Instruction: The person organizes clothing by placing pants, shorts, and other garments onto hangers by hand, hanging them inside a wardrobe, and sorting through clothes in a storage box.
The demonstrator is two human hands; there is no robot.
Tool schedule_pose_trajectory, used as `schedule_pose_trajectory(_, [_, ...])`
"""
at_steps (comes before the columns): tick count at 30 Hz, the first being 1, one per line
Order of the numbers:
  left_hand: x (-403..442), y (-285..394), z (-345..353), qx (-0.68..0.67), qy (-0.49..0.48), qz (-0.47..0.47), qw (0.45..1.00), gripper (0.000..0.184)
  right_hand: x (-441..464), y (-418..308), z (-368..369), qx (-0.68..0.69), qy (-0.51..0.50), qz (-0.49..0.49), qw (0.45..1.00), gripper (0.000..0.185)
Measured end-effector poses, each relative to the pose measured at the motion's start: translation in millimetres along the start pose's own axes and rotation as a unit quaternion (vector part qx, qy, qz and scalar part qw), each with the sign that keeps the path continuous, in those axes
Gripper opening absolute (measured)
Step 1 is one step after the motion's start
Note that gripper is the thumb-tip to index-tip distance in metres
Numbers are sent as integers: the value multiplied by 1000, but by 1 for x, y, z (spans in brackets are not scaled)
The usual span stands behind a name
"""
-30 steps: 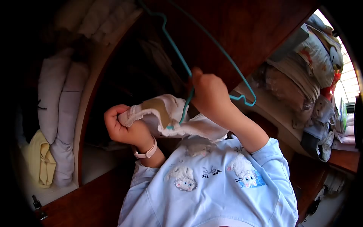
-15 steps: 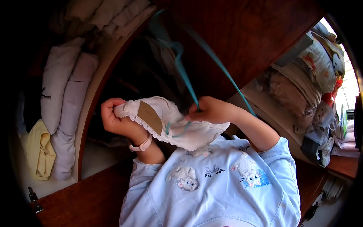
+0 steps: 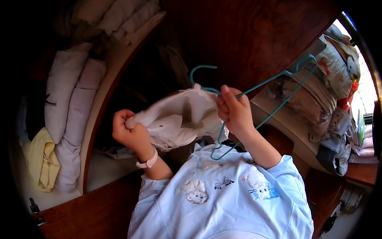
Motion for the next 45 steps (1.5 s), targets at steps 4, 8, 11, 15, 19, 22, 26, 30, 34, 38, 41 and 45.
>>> schedule_pose_trajectory(4, [-2, 19, 10, -141, -243, 55, 958, 65, -2, -7, 6, 35, -15, -48, 998, 31])
schedule_pose_trajectory(8, [6, 51, 28, -164, -401, 183, 882, 67, -4, -12, 19, 29, -39, -56, 997, 31])
schedule_pose_trajectory(11, [-3, 59, 51, -255, -389, 127, 876, 60, -8, -8, 26, 53, -69, -18, 996, 30])
schedule_pose_trajectory(15, [-8, 49, 68, -288, -386, 73, 873, 23, -12, -7, 26, 12, -69, -22, 997, 29])
schedule_pose_trajectory(19, [-19, 67, 77, -223, -362, 144, 894, 21, -13, -15, 15, -14, 4, -84, 996, 30])
schedule_pose_trajectory(22, [-12, 72, 89, -219, -443, 151, 856, 40, -12, -25, 8, 56, 42, -118, 991, 29])
schedule_pose_trajectory(26, [8, 60, 65, -92, -394, 117, 907, 48, -18, -58, -11, 27, 81, -217, 972, 32])
schedule_pose_trajectory(30, [5, 37, 66, 17, -336, 164, 927, 37, -19, -61, -6, 140, 57, -196, 969, 33])
schedule_pose_trajectory(34, [-9, 37, 67, 69, -334, 138, 930, 26, -5, -64, -16, 222, 91, -204, 949, 31])
schedule_pose_trajectory(38, [-43, 30, 62, 43, -381, 42, 923, 21, 11, -69, -35, 202, 200, -251, 925, 29])
schedule_pose_trajectory(41, [-58, 30, 58, 28, -380, 5, 925, 18, 13, -72, -39, 181, 213, -294, 914, 30])
schedule_pose_trajectory(45, [-63, 39, 52, 79, -352, 21, 932, 13, 14, -76, -26, 112, 181, -383, 899, 30])
Point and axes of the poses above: each hand's wrist, its own x-axis towards the middle knuckle, its own z-axis out of the palm, y = z × x, the point moved 4 cm from there along x, towards the middle knuckle, and after that the axes turned 11 degrees about -y, right-handed, at the moved point
